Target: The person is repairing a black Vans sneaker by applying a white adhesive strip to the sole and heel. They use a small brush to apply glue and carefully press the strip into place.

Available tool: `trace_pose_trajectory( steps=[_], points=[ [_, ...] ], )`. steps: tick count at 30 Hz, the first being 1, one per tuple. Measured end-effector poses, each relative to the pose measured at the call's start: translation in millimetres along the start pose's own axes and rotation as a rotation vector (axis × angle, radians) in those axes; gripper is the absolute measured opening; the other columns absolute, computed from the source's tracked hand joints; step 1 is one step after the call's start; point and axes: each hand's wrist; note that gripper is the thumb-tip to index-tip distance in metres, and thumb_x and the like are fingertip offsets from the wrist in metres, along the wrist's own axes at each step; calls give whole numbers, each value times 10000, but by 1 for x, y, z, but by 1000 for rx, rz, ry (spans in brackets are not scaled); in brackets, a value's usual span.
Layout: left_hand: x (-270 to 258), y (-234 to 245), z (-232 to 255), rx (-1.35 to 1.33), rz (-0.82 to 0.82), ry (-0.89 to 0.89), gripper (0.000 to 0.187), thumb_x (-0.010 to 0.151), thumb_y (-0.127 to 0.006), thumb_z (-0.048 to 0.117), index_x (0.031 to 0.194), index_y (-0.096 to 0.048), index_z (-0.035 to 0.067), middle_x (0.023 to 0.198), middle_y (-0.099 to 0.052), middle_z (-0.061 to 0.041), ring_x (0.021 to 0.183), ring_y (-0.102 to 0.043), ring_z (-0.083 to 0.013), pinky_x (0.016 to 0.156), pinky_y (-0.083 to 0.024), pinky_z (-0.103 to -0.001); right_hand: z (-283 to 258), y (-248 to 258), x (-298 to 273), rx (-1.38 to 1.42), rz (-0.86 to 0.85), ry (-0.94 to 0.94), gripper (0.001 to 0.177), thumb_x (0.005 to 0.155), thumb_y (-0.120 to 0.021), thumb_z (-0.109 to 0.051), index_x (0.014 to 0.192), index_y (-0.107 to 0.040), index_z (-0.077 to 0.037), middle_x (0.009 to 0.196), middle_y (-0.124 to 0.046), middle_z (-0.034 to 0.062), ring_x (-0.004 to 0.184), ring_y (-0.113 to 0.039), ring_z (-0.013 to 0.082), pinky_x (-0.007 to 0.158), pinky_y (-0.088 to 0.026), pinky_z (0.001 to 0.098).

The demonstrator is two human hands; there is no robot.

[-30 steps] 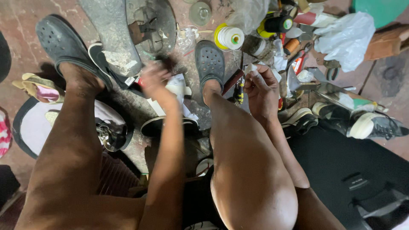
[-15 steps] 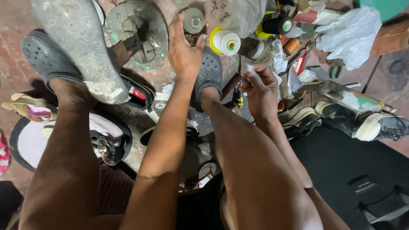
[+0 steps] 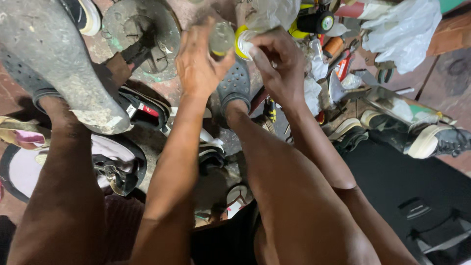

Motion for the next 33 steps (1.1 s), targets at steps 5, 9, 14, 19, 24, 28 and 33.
trace_pose_trajectory(
  steps=[5, 9, 14, 19, 24, 28, 33],
  points=[
    [0, 30, 22, 129, -136, -90, 722, 726, -876, 343, 1367, -615, 137, 1250, -588, -167, 1127, -626, -406, 934, -545, -493, -18, -4, 30, -270, -87, 166, 49, 1034, -728, -45, 1078, -708, -52, 1017, -661, 58, 854, -710, 156, 727, -591, 267],
    [-4, 45, 25, 62, -322, 51, 722, 718, -861, 307, 1388, -629, 172, 1285, -577, -148, 997, -689, -389, 858, -564, -513, -18, 5, 35, -400, -189, 213, 52, 1009, -733, -46, 1023, -683, -38, 1008, -660, 92, 824, -727, 205, 691, -602, 291],
    [-10, 54, 19, 74, -346, -23, 751, 679, -868, 356, 1373, -637, 185, 1228, -629, -123, 974, -715, -373, 830, -566, -521, -8, 11, 35, -511, -213, 265, 71, 925, -737, -24, 993, -734, -45, 985, -723, 96, 852, -726, 276, 748, -572, 381],
    [-9, 57, 17, 122, -438, -27, 803, 663, -850, 485, 1359, -636, 145, 1216, -647, -191, 975, -697, -399, 853, -518, -546, 20, 12, 52, -562, -313, 115, 134, 912, -698, -23, 967, -806, -81, 899, -766, 86, 716, -726, 215, 656, -533, 345],
    [-2, 82, 22, 73, -582, 80, 716, 713, -789, 483, 1342, -670, 163, 1177, -729, -177, 1006, -691, -405, 928, -515, -520, 36, 6, 78, -335, -494, 54, 180, 838, -709, -35, 985, -811, -51, 867, -778, 88, 706, -720, 170, 656, -545, 309],
    [7, 92, 27, 151, -673, 167, 757, 709, -781, 520, 1339, -657, 119, 1060, -744, -199, 984, -693, -397, 935, -511, -488, 36, -2, 87, -204, -614, -168, 266, 770, -671, -1, 997, -803, -41, 813, -766, 101, 661, -691, 125, 604, -543, 275],
    [9, 94, 21, 146, -674, 134, 781, 680, -799, 527, 1291, -673, 58, 1063, -734, -215, 1001, -676, -404, 917, -498, -481, 40, -8, 88, -192, -619, -272, 314, 789, -607, 25, 1027, -801, -43, 832, -773, 101, 645, -713, 119, 575, -561, 264]
  ],
)
Point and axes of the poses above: each hand's wrist, its own x-axis towards the middle knuckle, its own y-axis out of the back of the hand, z = x × y
